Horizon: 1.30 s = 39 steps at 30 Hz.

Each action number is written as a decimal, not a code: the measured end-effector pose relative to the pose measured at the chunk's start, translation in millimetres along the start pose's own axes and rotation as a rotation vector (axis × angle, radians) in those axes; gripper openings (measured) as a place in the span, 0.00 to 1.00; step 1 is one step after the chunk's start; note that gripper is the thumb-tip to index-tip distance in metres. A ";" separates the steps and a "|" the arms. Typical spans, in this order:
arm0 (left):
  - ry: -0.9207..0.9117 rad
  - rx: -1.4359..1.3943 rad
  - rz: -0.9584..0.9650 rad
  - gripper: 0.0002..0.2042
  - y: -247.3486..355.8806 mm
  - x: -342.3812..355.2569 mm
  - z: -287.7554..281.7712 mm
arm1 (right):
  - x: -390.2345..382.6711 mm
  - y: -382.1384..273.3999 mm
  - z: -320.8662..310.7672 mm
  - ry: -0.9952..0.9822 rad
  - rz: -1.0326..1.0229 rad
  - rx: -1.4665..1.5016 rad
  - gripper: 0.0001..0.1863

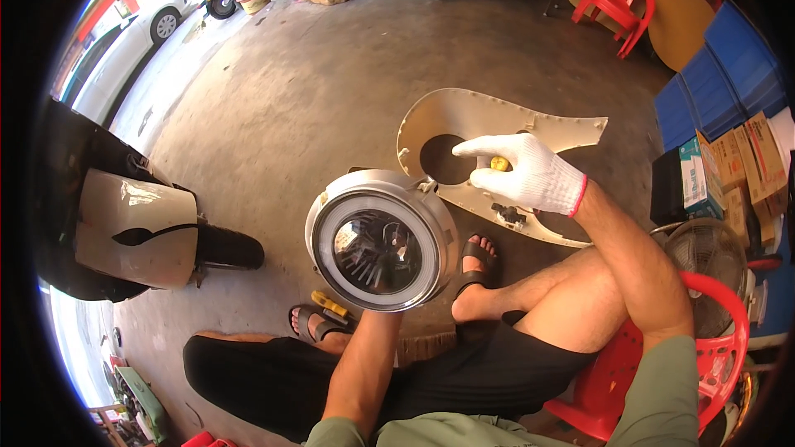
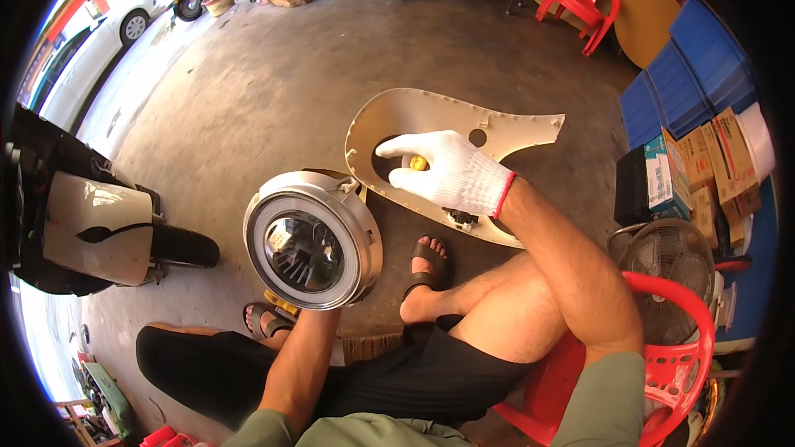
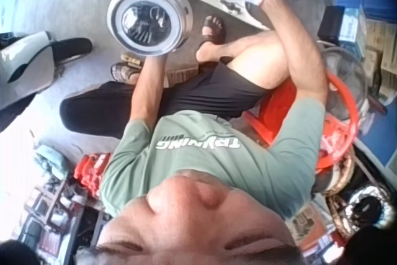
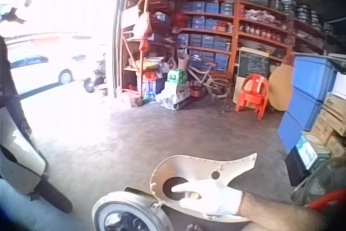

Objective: The person handles a headlight unit and a plastic body panel, using a screwdriver to tighten components and an impact driver to secure parts while working on a scooter. They move between the disassembled parts on the ground and the scooter frame, using both hands to align and fasten the pieces.

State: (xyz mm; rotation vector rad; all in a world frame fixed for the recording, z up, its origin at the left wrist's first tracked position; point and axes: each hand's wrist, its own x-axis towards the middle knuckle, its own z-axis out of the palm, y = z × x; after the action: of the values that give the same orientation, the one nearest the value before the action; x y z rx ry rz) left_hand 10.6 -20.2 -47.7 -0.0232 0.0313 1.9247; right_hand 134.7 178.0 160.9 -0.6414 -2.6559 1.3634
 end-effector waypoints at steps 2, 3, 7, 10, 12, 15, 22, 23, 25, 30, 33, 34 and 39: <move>-0.002 -0.005 0.005 0.22 3.2 -3.5 -4.3 | 0.8 3.0 -2.9 0.032 -0.049 -0.018 0.19; -0.004 -0.008 0.010 0.22 6.0 -3.8 -7.0 | 1.0 4.6 -4.8 0.058 -0.101 -0.037 0.19; -0.006 -0.013 0.020 0.22 11.9 -6.3 -15.3 | -2.2 11.7 -17.5 0.147 -0.113 -0.066 0.19; 0.000 -0.013 0.031 0.22 15.5 -9.5 -21.1 | -5.7 5.9 -23.7 0.199 -0.055 -0.063 0.19; 0.001 -0.013 0.031 0.22 15.8 -9.6 -22.9 | -7.0 7.9 -26.8 0.215 -0.049 -0.059 0.19; 0.004 -0.013 0.031 0.22 18.2 -11.0 -26.8 | -7.6 11.1 -27.8 0.217 -0.059 -0.022 0.19; 0.008 0.002 0.043 0.22 24.2 -14.4 -32.1 | -1.1 23.1 -25.0 0.242 -0.115 0.035 0.18; 0.008 0.002 0.044 0.22 24.0 -14.4 -33.0 | -1.5 23.4 -25.4 0.256 -0.103 0.017 0.18; 0.010 0.001 0.043 0.22 23.5 -15.1 -34.8 | -3.3 22.6 -26.8 0.258 -0.104 0.007 0.18; 0.009 0.001 0.046 0.22 24.2 -15.3 -36.9 | -3.4 25.1 -27.6 0.265 -0.139 0.007 0.18; 0.011 0.002 0.043 0.22 23.9 -14.8 -38.1 | -3.2 27.4 -27.1 0.253 -0.100 0.037 0.18; 0.011 -0.001 0.042 0.22 23.9 -14.9 -38.3 | -3.3 27.1 -27.1 0.252 -0.090 0.038 0.18; 0.012 0.005 0.045 0.22 24.4 -16.0 -39.2 | -2.9 25.9 -28.1 0.268 -0.123 -0.009 0.18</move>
State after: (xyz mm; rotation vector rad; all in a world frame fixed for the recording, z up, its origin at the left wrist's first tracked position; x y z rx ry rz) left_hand -6.7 -45.0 -86.1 -0.0308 0.0453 1.9697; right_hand 153.2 211.4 157.5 -0.6026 -2.4460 1.1448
